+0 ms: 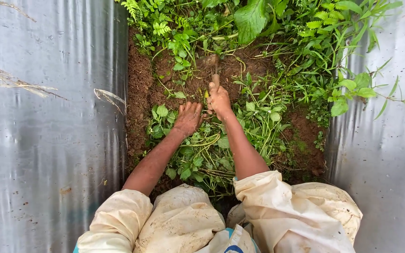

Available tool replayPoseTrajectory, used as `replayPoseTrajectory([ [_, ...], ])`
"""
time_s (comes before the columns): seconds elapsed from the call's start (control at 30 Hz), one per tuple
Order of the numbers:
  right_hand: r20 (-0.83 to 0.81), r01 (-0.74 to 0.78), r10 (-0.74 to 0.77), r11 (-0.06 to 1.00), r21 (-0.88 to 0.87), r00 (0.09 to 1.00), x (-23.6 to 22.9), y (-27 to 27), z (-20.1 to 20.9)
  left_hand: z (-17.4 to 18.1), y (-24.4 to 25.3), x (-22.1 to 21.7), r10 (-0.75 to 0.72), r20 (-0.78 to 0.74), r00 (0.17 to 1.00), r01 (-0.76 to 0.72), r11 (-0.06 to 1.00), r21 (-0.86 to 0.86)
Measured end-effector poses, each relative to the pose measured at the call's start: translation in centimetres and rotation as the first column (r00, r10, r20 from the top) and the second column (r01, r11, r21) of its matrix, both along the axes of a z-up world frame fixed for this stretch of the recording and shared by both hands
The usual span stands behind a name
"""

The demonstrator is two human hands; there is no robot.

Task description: Weeding a garden bed by hand and using a small hand tool to remove unwanted plants and loosen soil.

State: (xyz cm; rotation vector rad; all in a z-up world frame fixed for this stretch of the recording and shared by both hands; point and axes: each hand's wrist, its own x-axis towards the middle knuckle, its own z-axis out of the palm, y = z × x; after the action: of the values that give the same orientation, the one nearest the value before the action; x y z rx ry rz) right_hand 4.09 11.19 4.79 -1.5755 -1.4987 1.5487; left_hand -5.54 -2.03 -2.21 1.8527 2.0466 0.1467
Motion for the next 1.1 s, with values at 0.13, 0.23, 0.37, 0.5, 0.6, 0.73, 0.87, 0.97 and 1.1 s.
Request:
replayPoseTrajectory([
  [0.13,-0.254,0.355,-0.347,0.935,-0.017,0.903,-0.4,0.8,-0.5,0.1,0.2,-0.2,0.001,-0.015,1.000,-0.001,1.000,0.011],
  [0.23,-0.406,0.449,-0.420,0.893,-0.027,0.811,-1.4,0.0,1.4,-0.4,0.5,-0.4,0.000,-0.025,1.000,0.001,1.000,0.028],
  [0.37,-0.001,-0.068,0.068,0.996,-0.054,0.998,-0.1,0.8,-3.7,-0.4,0.1,-0.1,-0.003,-0.019,1.000,0.004,1.000,0.019],
  [0.5,-0.224,0.311,-0.309,0.950,-0.026,0.924,-1.5,-1.4,0.7,-0.9,-0.3,0.2,-0.008,-0.011,1.000,0.008,0.999,0.031],
  [0.6,-0.435,0.610,-0.531,0.790,0.054,0.727,-2.3,-1.3,-0.2,-1.2,-0.2,0.0,-0.013,-0.026,1.000,0.014,1.000,0.026],
  [0.73,-0.242,0.016,-0.055,0.987,-0.158,0.969,-0.2,-0.5,-2.1,-1.4,0.3,0.0,-0.017,-0.039,0.999,0.017,1.000,-0.010],
  [0.87,-0.494,0.442,-0.487,0.871,-0.214,0.720,-2.4,-1.0,0.3,-0.5,0.0,-0.2,-0.013,-0.034,0.999,0.014,1.000,0.020],
  [0.97,-0.377,0.131,-0.213,0.964,-0.229,0.901,-1.6,-0.6,-0.9,-1.3,0.1,0.0,-0.010,-0.041,0.999,0.010,1.000,0.004],
  [1.1,-0.294,-0.153,0.011,0.872,-0.466,0.956,0.5,0.2,-3.8,0.4,0.2,0.2,-0.021,-0.047,0.999,0.019,0.999,-0.046],
])
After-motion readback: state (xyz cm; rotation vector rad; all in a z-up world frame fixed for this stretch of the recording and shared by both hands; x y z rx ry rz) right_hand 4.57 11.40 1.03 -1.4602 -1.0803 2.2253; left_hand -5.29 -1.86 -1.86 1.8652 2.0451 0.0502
